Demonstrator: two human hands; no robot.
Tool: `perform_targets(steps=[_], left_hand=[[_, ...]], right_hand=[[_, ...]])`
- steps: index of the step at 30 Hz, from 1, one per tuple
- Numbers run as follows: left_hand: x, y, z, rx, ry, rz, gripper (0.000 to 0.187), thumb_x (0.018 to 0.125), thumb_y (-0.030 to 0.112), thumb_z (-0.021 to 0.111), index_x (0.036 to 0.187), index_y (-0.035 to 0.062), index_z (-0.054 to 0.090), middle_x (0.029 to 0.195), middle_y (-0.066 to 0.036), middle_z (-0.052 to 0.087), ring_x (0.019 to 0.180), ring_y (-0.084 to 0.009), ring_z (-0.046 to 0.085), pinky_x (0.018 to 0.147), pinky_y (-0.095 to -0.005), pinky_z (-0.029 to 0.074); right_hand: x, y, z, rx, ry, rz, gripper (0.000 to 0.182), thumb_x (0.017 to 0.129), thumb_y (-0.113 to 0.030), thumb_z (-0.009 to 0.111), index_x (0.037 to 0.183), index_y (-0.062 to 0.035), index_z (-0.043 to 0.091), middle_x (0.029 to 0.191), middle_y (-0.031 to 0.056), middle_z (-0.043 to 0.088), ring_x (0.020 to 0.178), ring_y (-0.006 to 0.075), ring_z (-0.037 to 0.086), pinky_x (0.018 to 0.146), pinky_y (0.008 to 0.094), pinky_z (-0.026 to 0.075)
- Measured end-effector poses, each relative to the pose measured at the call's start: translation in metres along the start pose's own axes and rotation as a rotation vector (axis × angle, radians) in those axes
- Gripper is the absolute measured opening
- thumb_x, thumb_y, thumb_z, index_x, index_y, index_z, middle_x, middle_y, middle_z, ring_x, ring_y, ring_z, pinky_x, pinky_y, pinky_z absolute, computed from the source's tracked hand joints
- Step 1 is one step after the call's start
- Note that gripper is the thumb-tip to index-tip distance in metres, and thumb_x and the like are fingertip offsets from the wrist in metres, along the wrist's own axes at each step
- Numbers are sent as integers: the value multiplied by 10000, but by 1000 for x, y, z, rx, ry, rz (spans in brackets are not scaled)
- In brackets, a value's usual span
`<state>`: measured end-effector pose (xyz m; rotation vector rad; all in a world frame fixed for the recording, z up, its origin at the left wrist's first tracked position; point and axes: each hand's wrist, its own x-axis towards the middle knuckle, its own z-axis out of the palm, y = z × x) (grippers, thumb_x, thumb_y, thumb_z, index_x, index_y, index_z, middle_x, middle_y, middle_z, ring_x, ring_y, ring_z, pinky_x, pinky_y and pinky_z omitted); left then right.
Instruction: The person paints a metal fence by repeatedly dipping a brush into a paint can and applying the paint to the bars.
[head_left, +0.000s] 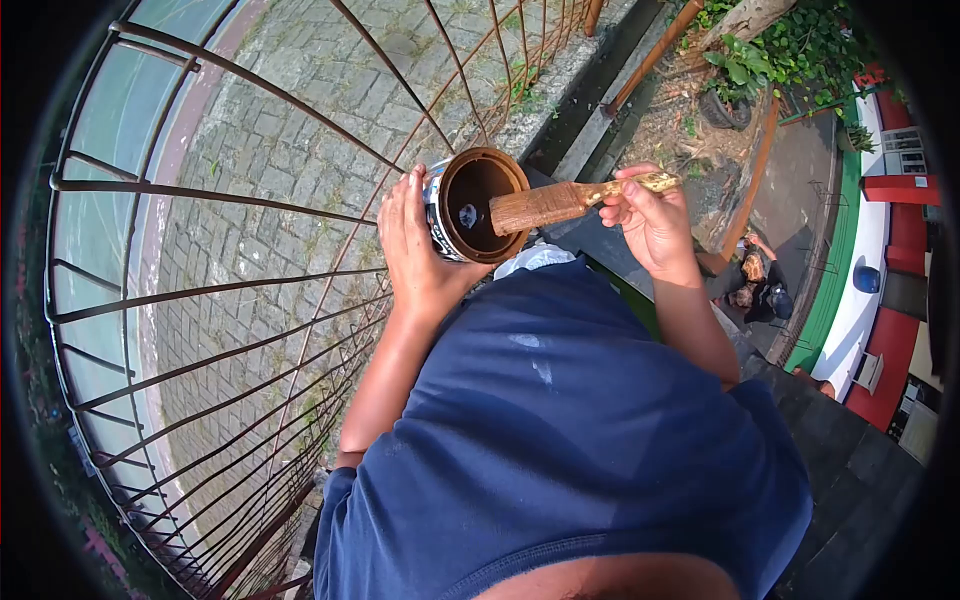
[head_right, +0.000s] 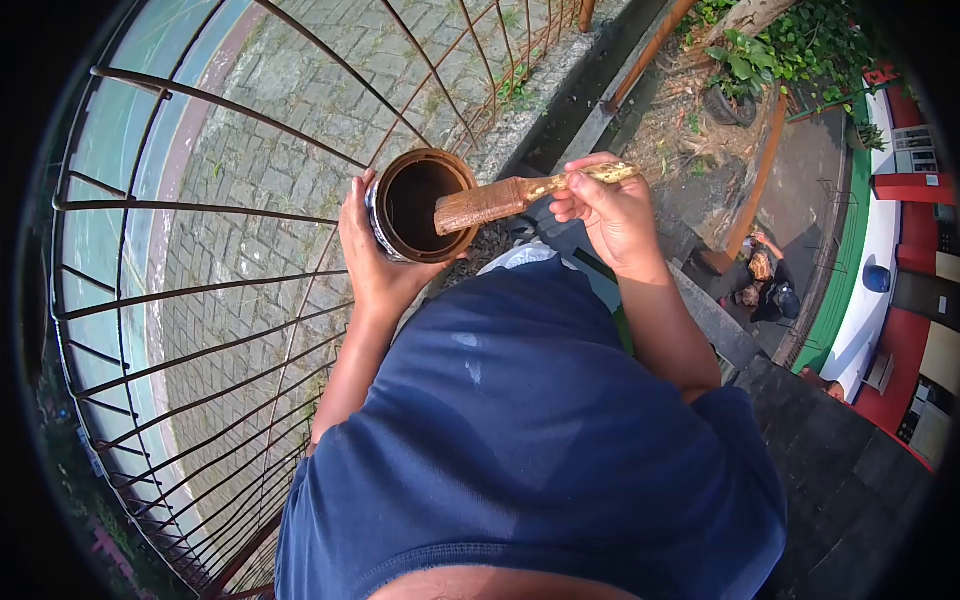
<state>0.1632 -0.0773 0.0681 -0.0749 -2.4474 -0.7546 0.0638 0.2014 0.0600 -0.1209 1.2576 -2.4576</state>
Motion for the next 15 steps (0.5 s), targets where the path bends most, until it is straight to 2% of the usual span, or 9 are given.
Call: perform_targets(steps=[3,6,9,12,15], left_hand=[[-6,-2,-2,2,-25,-16,1327,519,400,1002,1547,1,264,1423,-227,513,1295,-427,505,1101,-559,365],[-10,-1,-5,14,-43,-59,1503,436,416,1036,1594,30,159,1497,-212,477,1364,-388,485,1136,-497,392],[-12,0,-10,16,-14,-72,1511,431,412,1037,1594,27,151,1495,-212,479,1364,-389,487,1136,-499,395],[-17,1,-13,25,-29,-126,1522,428,424,1035,1594,20,145,1499,-211,477,1366,-385,489,1146,-499,389],[-21,2,-14,9,-23,-163,1521,429,434,1032,1593,14,148,1502,-210,473,1373,-380,487,1152,-497,386]], right_hand=[[3,3,-3,-14,-25,8,175,961,-63,686,1103,28,639,902,154,737,746,215,752,667,334,644],[6,1,-4,4,-65,36,178,955,-59,694,1100,27,638,917,157,737,769,225,754,689,339,645],[5,-5,-2,-127,-173,7,188,947,-52,704,1105,23,634,940,170,736,806,240,756,725,344,644],[3,-5,2,-30,-238,0,210,938,-44,714,1119,22,631,977,186,733,838,249,756,754,347,640],[0,3,11,72,-209,2,255,924,-33,731,1147,26,623,1002,193,730,845,248,756,768,348,639]])
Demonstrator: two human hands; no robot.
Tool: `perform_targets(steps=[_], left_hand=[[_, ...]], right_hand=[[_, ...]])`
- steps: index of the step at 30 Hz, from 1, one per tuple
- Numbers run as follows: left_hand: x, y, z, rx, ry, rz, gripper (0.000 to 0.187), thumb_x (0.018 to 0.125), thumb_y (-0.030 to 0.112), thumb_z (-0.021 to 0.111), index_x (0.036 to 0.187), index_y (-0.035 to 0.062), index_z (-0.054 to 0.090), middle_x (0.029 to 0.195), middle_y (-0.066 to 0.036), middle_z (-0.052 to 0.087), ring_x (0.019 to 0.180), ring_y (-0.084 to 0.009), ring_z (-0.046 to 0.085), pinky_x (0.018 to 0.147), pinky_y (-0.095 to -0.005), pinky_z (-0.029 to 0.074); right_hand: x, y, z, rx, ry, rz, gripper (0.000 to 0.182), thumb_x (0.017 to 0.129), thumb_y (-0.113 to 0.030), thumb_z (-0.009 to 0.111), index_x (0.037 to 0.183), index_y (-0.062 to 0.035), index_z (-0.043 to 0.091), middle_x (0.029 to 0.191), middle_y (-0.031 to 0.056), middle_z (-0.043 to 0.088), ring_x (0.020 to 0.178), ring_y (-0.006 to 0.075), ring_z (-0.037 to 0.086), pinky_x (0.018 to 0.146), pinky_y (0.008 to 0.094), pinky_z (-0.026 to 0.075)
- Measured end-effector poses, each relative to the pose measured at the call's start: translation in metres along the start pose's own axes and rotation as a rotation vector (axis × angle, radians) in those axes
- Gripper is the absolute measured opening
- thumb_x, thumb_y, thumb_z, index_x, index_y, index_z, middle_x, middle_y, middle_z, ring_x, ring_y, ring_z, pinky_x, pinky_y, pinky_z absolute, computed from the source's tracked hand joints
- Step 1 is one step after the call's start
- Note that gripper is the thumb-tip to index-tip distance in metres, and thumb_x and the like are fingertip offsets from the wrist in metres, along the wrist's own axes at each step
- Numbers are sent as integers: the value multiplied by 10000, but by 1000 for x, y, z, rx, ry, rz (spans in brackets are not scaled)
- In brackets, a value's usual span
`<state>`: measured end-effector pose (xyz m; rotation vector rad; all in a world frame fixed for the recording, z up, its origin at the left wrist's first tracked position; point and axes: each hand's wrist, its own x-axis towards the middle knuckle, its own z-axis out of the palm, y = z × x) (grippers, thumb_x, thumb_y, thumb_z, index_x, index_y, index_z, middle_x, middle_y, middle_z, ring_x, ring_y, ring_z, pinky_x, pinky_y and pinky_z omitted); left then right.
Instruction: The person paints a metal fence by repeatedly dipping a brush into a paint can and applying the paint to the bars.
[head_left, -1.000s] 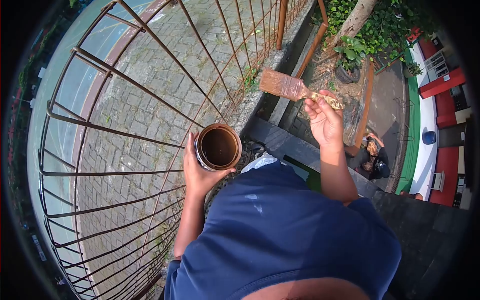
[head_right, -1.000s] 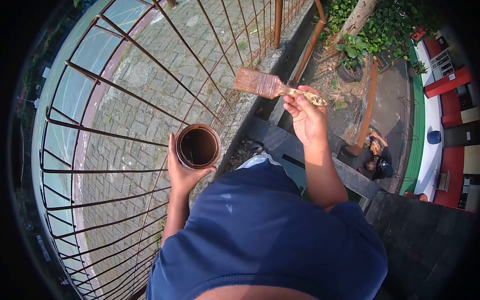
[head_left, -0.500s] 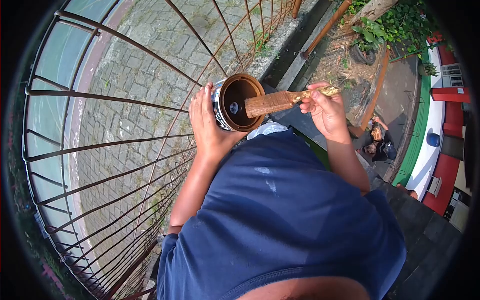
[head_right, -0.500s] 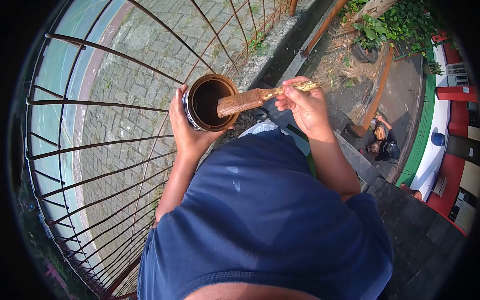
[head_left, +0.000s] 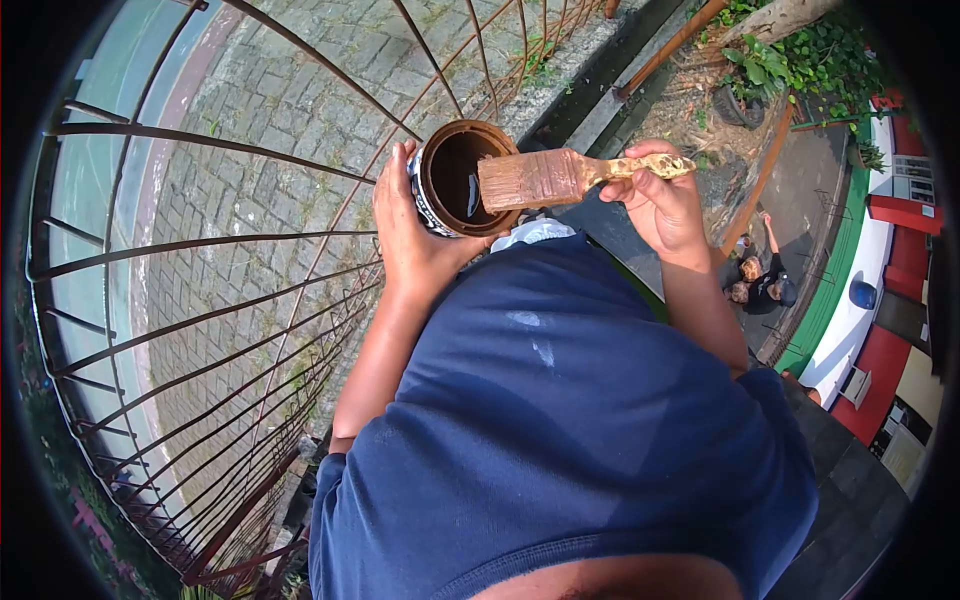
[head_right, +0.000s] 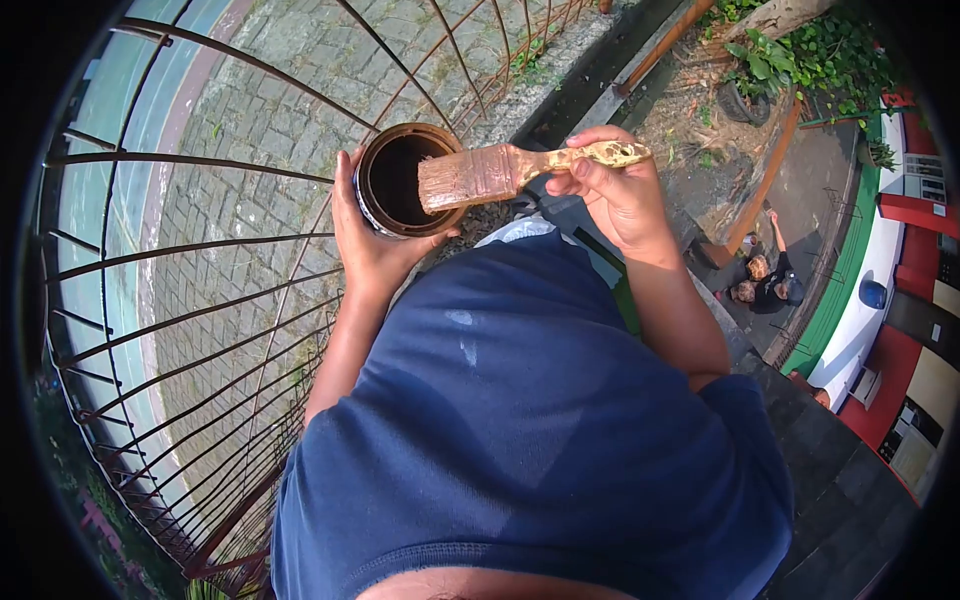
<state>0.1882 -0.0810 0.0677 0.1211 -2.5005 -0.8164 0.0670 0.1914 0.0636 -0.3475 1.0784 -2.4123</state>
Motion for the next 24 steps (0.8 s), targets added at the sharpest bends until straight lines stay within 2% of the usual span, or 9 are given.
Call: perform_targets(steps=[3,6,12,15,18,19,22,24], left_hand=[[-5,0,-3,-14,9,-39,1523,428,431,1032,1595,16,146,1499,-211,474,1371,-380,488,1148,-495,393],[-10,-4,-5,21,18,-8,1518,433,427,1032,1595,18,146,1494,-213,479,1360,-378,496,1144,-495,398],[-18,-8,-7,6,49,-8,1514,436,435,1034,1593,17,150,1447,-213,516,1315,-377,534,1122,-497,419],[-20,-9,-10,-9,47,-7,1527,434,440,1034,1596,19,137,1427,-210,528,1291,-376,554,1113,-494,426],[-23,-12,-10,-30,32,-13,1534,442,455,1032,1599,23,121,1428,-209,521,1288,-363,561,1114,-483,432],[-25,-13,-9,-90,36,-34,1516,447,444,1032,1596,23,137,1445,-214,512,1305,-374,546,1117,-487,425],[-27,-18,-4,-271,57,-50,1500,447,444,1032,1593,19,163,1471,-228,500,1338,-395,518,1119,-496,418],[-28,-15,-8,-196,35,-52,1498,449,444,1031,1591,12,164,1473,-234,496,1338,-393,518,1123,-499,414]], right_hand=[[-1,8,-1,-214,7,30,320,895,-23,762,1170,32,609,1006,184,727,846,242,754,774,341,635],[-1,10,-4,-288,-53,36,460,871,-46,800,1269,36,586,997,156,728,842,221,747,775,325,628],[7,1,10,-375,-181,54,797,811,-199,878,1456,39,473,966,110,726,890,193,728,785,325,623],[8,6,-5,-187,-282,128,848,768,-297,901,1415,58,483,946,106,718,921,209,728,801,352,628],[7,9,-1,64,-286,197,847,743,-366,906,1347,75,508,917,100,715,904,228,735,796,372,629],[7,12,0,90,-275,185,793,769,-346,893,1316,77,503,892,109,715,881,244,740,775,384,627],[7,15,2,46,-272,189,794,805,-268,875,1376,80,445,866,112,712,852,242,739,771,384,624],[7,13,8,71,-295,218,874,821,-143,854,1483,83,329,866,97,709,827,223,732,755,358,611]])
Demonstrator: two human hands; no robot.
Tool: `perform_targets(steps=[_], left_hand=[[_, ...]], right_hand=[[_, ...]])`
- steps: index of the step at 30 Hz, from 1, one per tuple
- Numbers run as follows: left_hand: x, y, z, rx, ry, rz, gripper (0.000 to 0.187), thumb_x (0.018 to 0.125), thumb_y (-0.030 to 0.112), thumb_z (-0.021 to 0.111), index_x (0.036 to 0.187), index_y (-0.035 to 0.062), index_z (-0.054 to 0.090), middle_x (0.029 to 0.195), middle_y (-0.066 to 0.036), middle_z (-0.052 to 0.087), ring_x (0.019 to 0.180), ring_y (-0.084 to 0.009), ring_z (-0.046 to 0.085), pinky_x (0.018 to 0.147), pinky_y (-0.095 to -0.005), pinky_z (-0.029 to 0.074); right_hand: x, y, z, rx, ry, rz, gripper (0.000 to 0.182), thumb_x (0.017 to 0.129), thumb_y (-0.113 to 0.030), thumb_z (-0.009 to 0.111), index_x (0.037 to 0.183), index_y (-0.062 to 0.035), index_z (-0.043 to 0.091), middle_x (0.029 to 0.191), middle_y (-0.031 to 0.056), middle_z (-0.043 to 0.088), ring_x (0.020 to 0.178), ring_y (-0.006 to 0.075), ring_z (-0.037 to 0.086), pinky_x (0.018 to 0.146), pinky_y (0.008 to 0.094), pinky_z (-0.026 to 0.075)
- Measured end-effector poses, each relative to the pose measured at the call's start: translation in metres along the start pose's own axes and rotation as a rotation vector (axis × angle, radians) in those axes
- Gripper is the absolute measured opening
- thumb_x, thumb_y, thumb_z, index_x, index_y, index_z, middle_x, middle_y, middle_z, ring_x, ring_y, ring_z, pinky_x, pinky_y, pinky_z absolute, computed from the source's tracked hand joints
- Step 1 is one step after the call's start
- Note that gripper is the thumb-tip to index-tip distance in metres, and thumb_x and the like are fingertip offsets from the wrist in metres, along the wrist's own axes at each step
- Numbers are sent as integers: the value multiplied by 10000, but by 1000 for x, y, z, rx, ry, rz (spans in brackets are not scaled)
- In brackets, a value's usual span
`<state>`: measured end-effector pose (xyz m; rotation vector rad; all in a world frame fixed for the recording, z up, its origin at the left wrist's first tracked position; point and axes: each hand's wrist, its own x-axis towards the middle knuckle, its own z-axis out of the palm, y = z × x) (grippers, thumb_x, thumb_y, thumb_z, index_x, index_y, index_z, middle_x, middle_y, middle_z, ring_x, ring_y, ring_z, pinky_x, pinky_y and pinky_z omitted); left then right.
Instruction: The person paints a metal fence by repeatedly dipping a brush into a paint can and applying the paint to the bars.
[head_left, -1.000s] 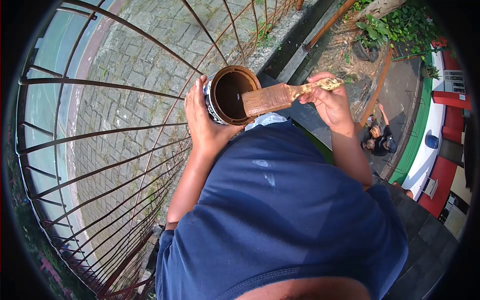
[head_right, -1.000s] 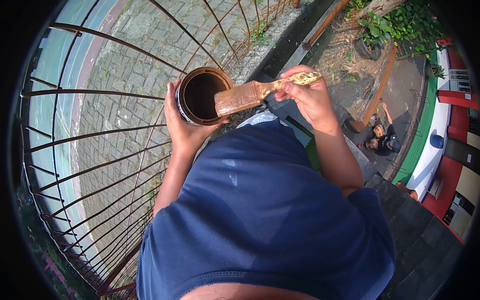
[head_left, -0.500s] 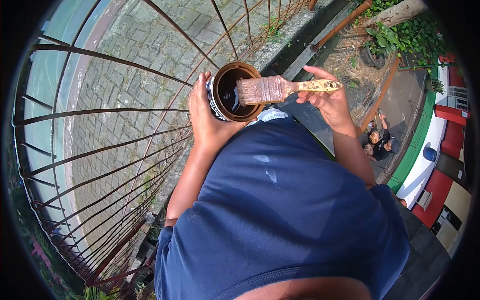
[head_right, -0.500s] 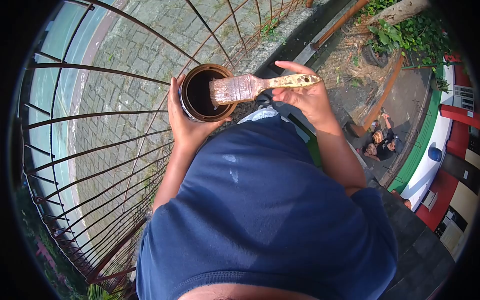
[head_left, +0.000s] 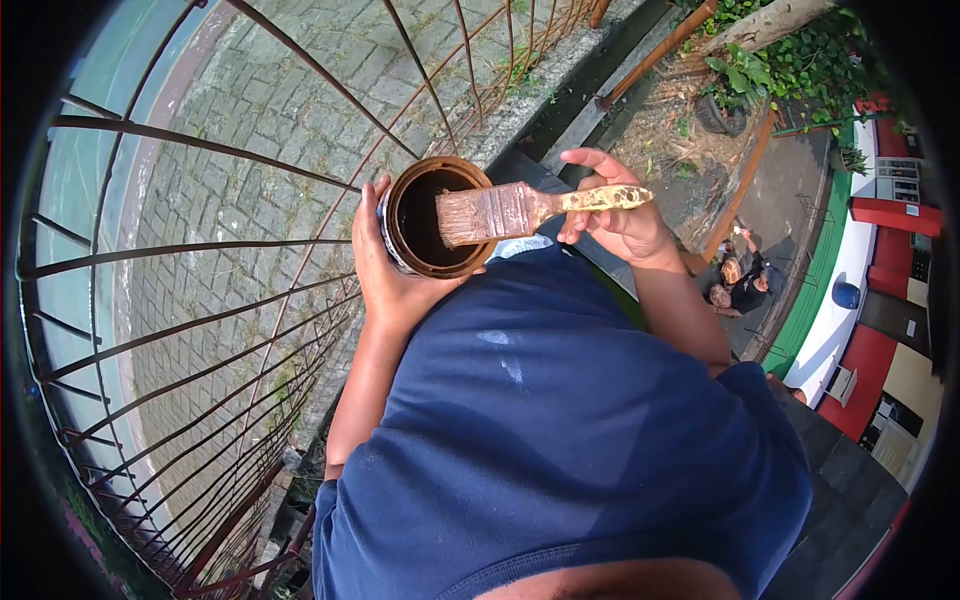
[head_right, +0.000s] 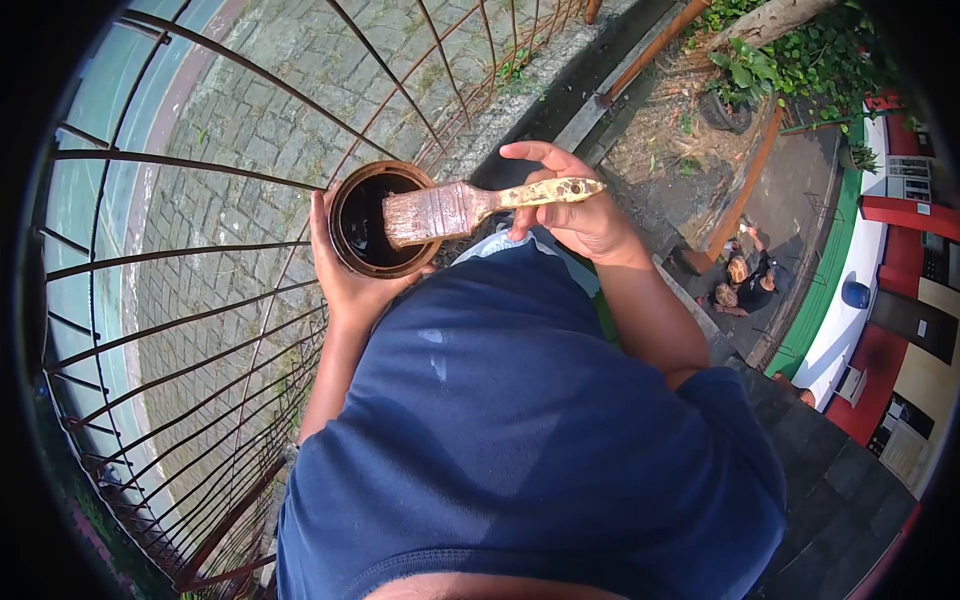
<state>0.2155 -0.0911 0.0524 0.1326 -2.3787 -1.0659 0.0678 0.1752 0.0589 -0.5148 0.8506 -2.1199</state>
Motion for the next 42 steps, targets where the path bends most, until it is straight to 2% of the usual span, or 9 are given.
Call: perform_targets(steps=[8,13,16,21,24,28,33,36,42], left_hand=[[-8,-5,0,-47,23,-96,1496,442,445,1034,1588,22,170,1471,-234,499,1347,-389,510,1130,-502,406],[-2,4,-4,113,11,36,1477,461,435,1031,1592,32,170,1459,-223,511,1326,-394,521,1101,-503,424],[-1,1,-3,145,3,98,1431,488,418,1024,1585,34,190,1454,-226,513,1305,-399,532,1085,-508,420],[1,-5,-1,113,-20,111,1367,512,403,1010,1567,23,228,1457,-227,509,1310,-409,525,1108,-521,387],[2,-6,-1,166,-40,147,1442,479,436,1024,1588,36,193,1473,-227,496,1314,-392,534,1109,-499,410],[5,-4,0,212,-40,221,1451,480,448,1027,1594,41,191,1478,-229,494,1298,-389,552,1097,-489,429],[2,-7,1,176,-47,240,1295,570,430,975,1566,37,247,1500,-210,489,1369,-419,484,1148,-601,319],[2,-4,0,184,-57,250,1285,574,421,972,1569,45,251,1507,-211,485,1377,-418,478,1155,-606,310],[1,-3,-1,199,-68,255,1281,577,423,967,1570,41,253,1518,-207,477,1384,-414,473,1163,-603,300]], right_hand=[[-1,-12,9,-479,-41,45,858,766,-105,899,1472,27,430,861,32,676,803,101,683,738,233,565],[-8,-9,9,-591,30,-44,418,899,-178,803,1208,62,660,1042,120,726,929,155,721,825,273,587],[-10,-15,15,-577,57,7,335,920,-112,762,1186,70,670,1087,161,725,965,179,731,852,288,592],[-1,-11,50,-731,242,-238,185,863,-26,779,1028,45,736,912,141,766,807,178,752,721,286,604],[15,-20,64,-1187,114,-475,196,799,-60,841,958,14,752,878,132,767,781,193,758,678,291,589],[28,-15,83,-1314,62,-468,225,740,-103,886,903,-24,752,805,117,747,718,248,746,627,318,572],[36,-2,84,-1408,80,-452,239,778,-256,868,788,-74,715,745,89,720,668,281,713,605,371,564],[37,-2,84,-1374,99,-448,243,780,-263,867,778,-74,714,727,92,715,664,283,713,602,368,562],[35,-3,79,-1349,56,-387,162,778,-86,855,864,-17,737,801,118,742,695,241,730,616,320,553]])
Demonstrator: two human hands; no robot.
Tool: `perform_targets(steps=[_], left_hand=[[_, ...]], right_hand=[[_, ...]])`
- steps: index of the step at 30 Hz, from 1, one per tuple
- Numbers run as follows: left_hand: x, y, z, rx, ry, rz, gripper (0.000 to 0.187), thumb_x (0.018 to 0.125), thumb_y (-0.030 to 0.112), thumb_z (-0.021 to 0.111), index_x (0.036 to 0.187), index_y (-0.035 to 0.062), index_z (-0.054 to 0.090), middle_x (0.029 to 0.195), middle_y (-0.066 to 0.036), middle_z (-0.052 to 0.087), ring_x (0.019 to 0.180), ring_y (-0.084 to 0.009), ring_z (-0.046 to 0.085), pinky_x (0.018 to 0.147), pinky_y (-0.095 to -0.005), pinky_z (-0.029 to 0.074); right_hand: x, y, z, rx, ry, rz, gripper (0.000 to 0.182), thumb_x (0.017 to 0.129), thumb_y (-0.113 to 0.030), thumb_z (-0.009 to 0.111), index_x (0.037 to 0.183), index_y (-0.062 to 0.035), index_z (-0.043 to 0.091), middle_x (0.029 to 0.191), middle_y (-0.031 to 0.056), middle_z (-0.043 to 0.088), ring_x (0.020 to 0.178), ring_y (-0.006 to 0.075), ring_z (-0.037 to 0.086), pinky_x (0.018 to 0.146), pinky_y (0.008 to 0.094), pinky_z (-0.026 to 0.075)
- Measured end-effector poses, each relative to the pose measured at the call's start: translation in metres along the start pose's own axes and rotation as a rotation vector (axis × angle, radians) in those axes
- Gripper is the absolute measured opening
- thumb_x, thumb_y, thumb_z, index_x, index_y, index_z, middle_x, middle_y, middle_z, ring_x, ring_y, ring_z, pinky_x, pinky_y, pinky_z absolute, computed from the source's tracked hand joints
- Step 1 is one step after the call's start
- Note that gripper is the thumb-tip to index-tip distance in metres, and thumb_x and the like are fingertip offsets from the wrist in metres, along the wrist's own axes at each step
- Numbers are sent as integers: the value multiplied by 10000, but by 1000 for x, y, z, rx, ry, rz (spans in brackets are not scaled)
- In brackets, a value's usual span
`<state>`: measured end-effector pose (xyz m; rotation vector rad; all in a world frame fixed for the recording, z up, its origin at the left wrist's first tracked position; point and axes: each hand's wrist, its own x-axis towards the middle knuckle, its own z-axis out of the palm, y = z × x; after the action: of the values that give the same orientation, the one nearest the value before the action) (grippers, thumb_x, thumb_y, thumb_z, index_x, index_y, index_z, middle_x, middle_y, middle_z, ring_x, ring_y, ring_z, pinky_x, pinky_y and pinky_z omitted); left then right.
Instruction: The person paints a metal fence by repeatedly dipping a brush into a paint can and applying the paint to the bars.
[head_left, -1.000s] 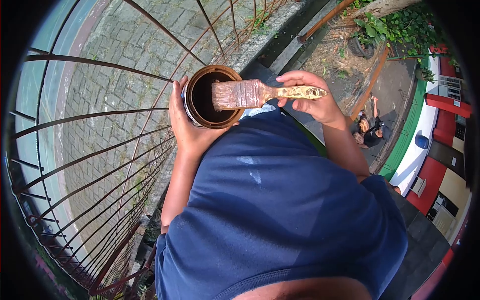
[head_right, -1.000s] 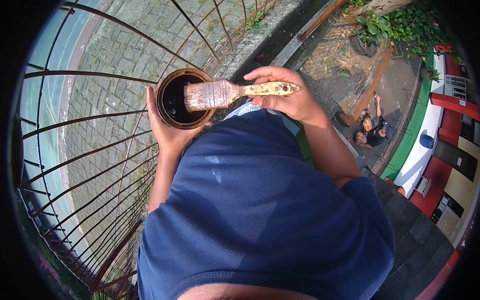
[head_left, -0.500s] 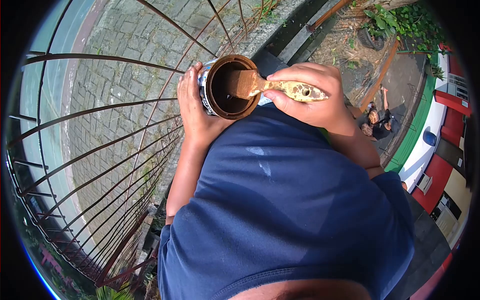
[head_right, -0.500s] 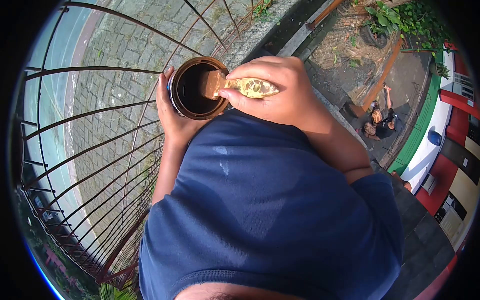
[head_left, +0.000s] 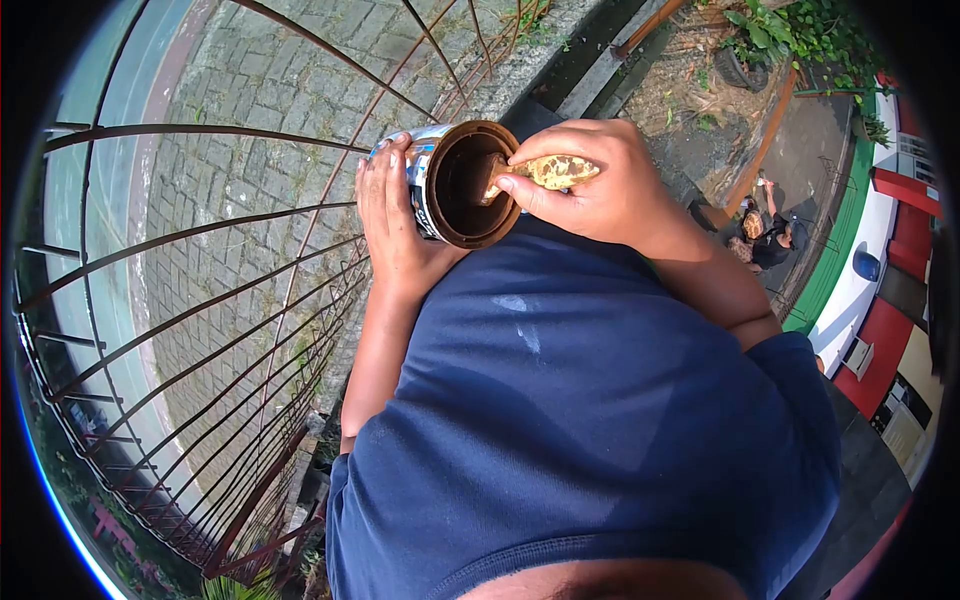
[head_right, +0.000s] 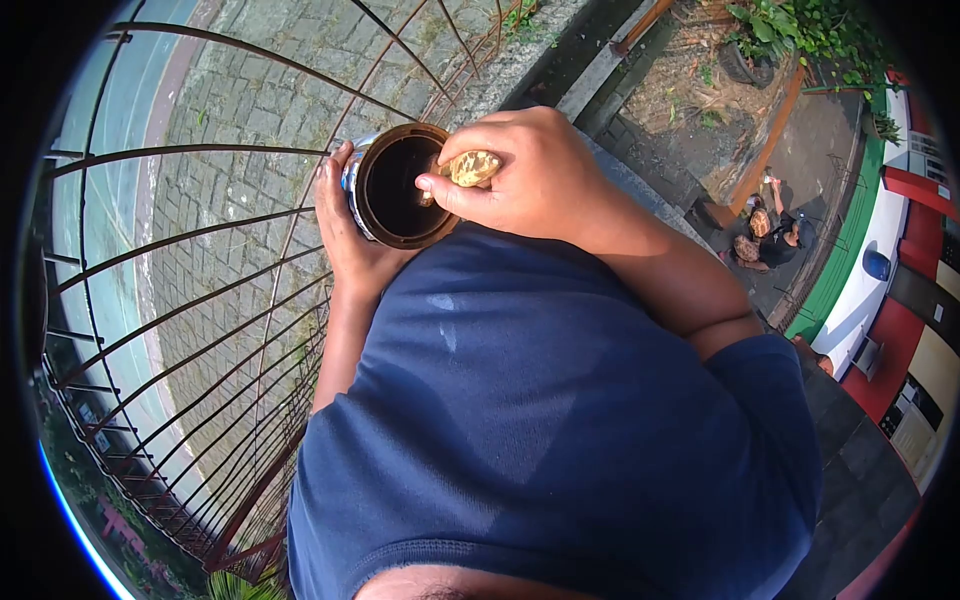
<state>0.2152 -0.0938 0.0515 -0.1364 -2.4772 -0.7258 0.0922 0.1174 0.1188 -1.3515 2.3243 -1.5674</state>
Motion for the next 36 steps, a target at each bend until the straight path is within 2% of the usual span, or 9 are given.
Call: perform_targets(steps=[4,7,9,12,13,21,33,36], left_hand=[[-3,-2,1,6,-3,10,1283,571,435,966,1566,35,262,1530,-196,466,1397,-408,459,1169,-602,291],[4,6,-5,96,-50,22,1371,518,431,1002,1566,15,222,1443,-219,528,1272,-415,543,1116,-555,359],[4,6,-4,90,-55,5,1371,518,425,1003,1566,15,221,1443,-220,528,1272,-413,543,1121,-556,354],[2,5,-3,77,-49,-16,1371,517,416,1005,1567,15,220,1442,-219,528,1272,-410,540,1121,-554,354],[1,5,-3,71,-47,-20,1371,517,412,1006,1567,15,219,1442,-217,528,1273,-410,539,1119,-553,355],[3,8,-4,110,-113,-36,1362,515,364,1005,1574,27,217,1429,-202,541,1287,-406,525,1095,-537,377],[3,12,-3,62,-97,-170,1446,460,334,1026,1601,53,183,1442,-187,532,1333,-393,495,1127,-499,390],[3,11,-2,71,-78,-176,1453,461,337,1027,1604,54,176,1449,-187,524,1336,-392,492,1128,-494,394]], right_hand=[[-2,-1,0,31,7,11,158,779,-78,851,867,-13,737,796,116,739,692,235,726,618,317,552],[-3,-1,-3,10,-5,-29,162,778,-69,845,886,-9,740,798,110,738,696,228,723,620,315,552],[-3,-2,-9,2,3,-71,163,781,-53,832,908,-7,742,808,108,738,703,224,723,623,314,552],[-6,1,-21,52,-16,-70,171,782,-89,824,909,-40,721,829,115,734,745,291,726,648,362,571],[-7,-1,-26,73,-40,-76,153,785,-47,797,919,-34,725,832,117,729,751,292,725,648,356,569],[-17,-7,-56,42,-201,-69,200,781,-14,770,979,-28,748,884,116,722,757,276,720,646,342,566],[-27,-7,-73,18,-177,-40,240,752,39,761,985,-18,763,889,123,727,760,239,722,668,316,566],[-27,-5,-75,44,-114,-31,228,757,32,760,982,-6,759,890,124,733,763,226,722,672,310,563]])
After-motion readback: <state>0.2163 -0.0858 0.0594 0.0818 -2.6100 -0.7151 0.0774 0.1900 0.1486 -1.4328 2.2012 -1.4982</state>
